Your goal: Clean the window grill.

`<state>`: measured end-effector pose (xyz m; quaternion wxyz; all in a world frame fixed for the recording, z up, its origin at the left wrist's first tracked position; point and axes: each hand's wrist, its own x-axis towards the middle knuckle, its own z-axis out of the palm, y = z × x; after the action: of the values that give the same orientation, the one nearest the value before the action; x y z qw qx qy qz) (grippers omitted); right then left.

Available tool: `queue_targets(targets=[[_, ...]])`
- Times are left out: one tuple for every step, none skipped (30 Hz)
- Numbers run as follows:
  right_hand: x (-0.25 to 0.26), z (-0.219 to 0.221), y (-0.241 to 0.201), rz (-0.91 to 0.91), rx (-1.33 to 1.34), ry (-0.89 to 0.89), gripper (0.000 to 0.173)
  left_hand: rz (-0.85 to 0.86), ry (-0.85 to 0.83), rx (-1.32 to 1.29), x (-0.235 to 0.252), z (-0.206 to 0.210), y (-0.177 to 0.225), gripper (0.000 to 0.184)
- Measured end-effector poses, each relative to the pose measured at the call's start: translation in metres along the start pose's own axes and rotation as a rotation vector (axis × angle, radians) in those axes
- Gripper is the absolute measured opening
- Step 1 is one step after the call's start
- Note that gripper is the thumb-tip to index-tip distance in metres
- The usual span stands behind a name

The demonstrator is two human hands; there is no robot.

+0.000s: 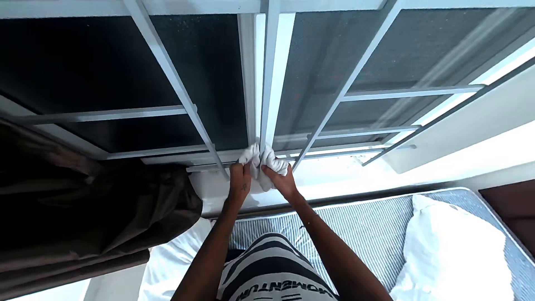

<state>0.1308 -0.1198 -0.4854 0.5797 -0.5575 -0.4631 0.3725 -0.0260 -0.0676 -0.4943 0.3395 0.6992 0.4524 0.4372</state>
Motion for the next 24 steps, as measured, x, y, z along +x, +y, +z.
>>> queue_targets(targets=[[0.000,0.000,-0.011,0.045,0.015,-0.013,0.023,-0.035,0.029,-0.012,0.008,0.001,0.011,0.034],[0.000,-0.002,-0.025,0.081,0.039,-0.028,0.021,-0.040,0.055,-0.028,0.015,0.000,0.022,0.035],[0.000,-0.005,-0.040,0.094,0.072,-0.040,0.021,-0.018,0.080,-0.041,0.023,-0.003,0.033,0.034],[-0.001,-0.009,-0.056,0.086,0.110,-0.047,0.022,0.026,0.105,-0.061,0.032,-0.007,0.042,0.033],[-0.002,-0.011,-0.075,0.063,0.156,-0.049,0.022,0.086,0.149,-0.094,0.042,-0.009,0.050,0.030],[-0.003,-0.013,-0.095,0.032,0.217,-0.050,0.025,0.139,0.184,-0.147,0.050,-0.012,0.061,0.028],[-0.004,-0.012,-0.116,-0.020,0.272,-0.053,0.025,0.203,0.213,-0.197,0.056,-0.015,0.076,0.026],[-0.002,-0.011,-0.135,-0.084,0.312,-0.059,0.023,0.260,0.233,-0.227,0.064,-0.021,0.093,0.026],[0.002,-0.010,-0.151,-0.149,0.338,-0.064,0.022,0.299,0.246,-0.237,0.072,-0.027,0.111,0.026],[0.004,-0.010,-0.161,-0.209,0.343,-0.078,0.023,0.334,0.239,-0.239,0.077,-0.033,0.125,0.026],[0.006,-0.011,-0.166,-0.260,0.319,-0.093,0.023,0.365,0.226,-0.230,0.080,-0.039,0.134,0.026],[0.008,-0.013,-0.167,-0.287,0.288,-0.093,0.023,0.388,0.215,-0.209,0.081,-0.042,0.138,0.026],[0.009,-0.014,-0.164,-0.285,0.256,-0.084,0.022,0.404,0.211,-0.179,0.081,-0.044,0.136,0.027],[0.009,-0.015,-0.158,-0.264,0.226,-0.066,0.019,0.401,0.206,-0.143,0.077,-0.044,0.131,0.029],[0.008,-0.016,-0.147,-0.238,0.202,-0.055,0.017,0.381,0.197,-0.103,0.070,-0.043,0.124,0.032],[0.006,-0.018,-0.134,-0.205,0.179,-0.043,0.014,0.340,0.167,-0.053,0.059,-0.044,0.116,0.036],[0.003,-0.020,-0.119,-0.177,0.151,-0.036,0.012,0.312,0.146,-0.014,0.049,-0.044,0.106,0.037],[-0.001,-0.023,-0.102,-0.136,0.127,-0.037,0.012,0.282,0.116,0.006,0.040,-0.043,0.092,0.038],[-0.008,-0.026,-0.084,-0.089,0.114,-0.047,0.015,0.237,0.088,0.015,0.032,-0.041,0.079,0.038],[-0.012,-0.025,-0.071,-0.057,0.111,-0.046,0.016,0.180,0.060,0.007,0.027,-0.037,0.066,0.040],[-0.014,-0.023,-0.062,-0.032,0.109,-0.038,0.016,0.133,0.043,-0.023,0.024,-0.033,0.057,0.041],[-0.016,-0.021,-0.058,-0.016,0.109,-0.034,0.016,0.097,0.044,-0.079,0.022,-0.029,0.053,0.042],[-0.019,-0.018,-0.059,-0.011,0.109,-0.040,0.015,0.064,0.051,-0.156,0.019,-0.025,0.056,0.042],[-0.019,-0.016,-0.065,-0.022,0.109,-0.050,0.014,0.044,0.069,-0.237,0.020,-0.022,0.064,0.043]])
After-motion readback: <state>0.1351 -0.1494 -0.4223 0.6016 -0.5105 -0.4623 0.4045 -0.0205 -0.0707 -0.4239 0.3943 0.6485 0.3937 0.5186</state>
